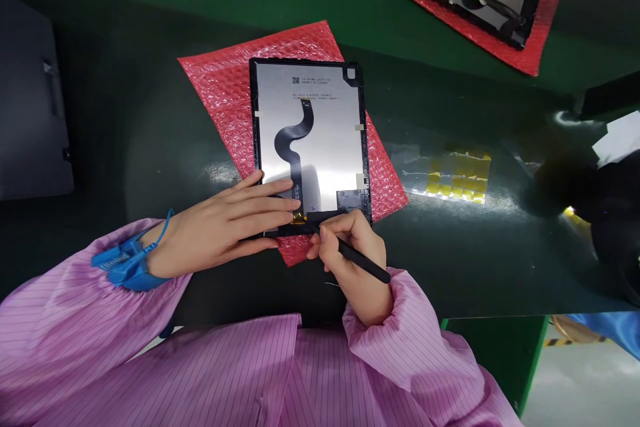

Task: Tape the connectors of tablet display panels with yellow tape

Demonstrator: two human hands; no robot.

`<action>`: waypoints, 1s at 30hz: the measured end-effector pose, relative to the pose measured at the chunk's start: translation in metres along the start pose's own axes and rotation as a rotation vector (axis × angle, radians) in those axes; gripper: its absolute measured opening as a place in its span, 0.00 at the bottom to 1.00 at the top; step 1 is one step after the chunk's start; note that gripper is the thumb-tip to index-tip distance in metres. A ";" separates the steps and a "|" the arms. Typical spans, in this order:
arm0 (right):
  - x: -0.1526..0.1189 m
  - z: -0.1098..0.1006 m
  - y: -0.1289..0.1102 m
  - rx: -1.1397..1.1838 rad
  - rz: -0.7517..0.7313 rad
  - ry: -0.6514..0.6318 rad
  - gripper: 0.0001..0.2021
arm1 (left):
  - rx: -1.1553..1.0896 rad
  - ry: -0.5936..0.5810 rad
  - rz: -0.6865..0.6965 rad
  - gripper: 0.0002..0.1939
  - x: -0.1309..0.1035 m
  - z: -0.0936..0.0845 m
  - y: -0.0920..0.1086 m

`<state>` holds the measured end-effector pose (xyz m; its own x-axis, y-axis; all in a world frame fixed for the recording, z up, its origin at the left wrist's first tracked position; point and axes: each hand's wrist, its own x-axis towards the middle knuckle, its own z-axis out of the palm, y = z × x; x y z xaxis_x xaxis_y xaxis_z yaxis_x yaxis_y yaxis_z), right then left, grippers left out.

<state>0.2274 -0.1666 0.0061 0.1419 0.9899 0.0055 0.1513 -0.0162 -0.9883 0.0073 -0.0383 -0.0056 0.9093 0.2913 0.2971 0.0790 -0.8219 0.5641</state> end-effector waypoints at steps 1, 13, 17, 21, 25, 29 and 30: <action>0.000 0.000 0.000 -0.002 0.004 0.002 0.06 | 0.005 -0.003 0.004 0.19 0.000 0.000 0.000; -0.001 0.003 -0.007 -0.089 0.062 0.041 0.07 | 0.048 -0.060 -0.004 0.17 0.000 -0.002 -0.001; -0.004 -0.001 -0.004 -0.102 0.066 0.138 0.07 | 0.128 -0.036 0.011 0.17 0.003 0.005 0.001; -0.009 -0.005 -0.001 -0.039 0.010 0.272 0.05 | 0.230 0.023 -0.016 0.24 0.008 0.015 0.013; -0.008 -0.007 -0.002 0.069 -0.001 0.283 0.05 | -0.108 0.121 -0.211 0.31 -0.019 0.000 0.023; -0.005 -0.008 -0.006 0.193 -0.035 0.287 0.06 | -0.992 0.427 -0.423 0.39 -0.100 -0.036 0.028; -0.005 -0.009 -0.007 0.211 -0.056 0.274 0.07 | -1.020 0.532 -0.490 0.44 -0.122 -0.045 0.030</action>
<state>0.2341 -0.1728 0.0141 0.4005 0.9134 0.0729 -0.0348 0.0947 -0.9949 -0.1200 -0.0765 0.0100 0.5768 0.8164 0.0277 -0.2063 0.1128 0.9720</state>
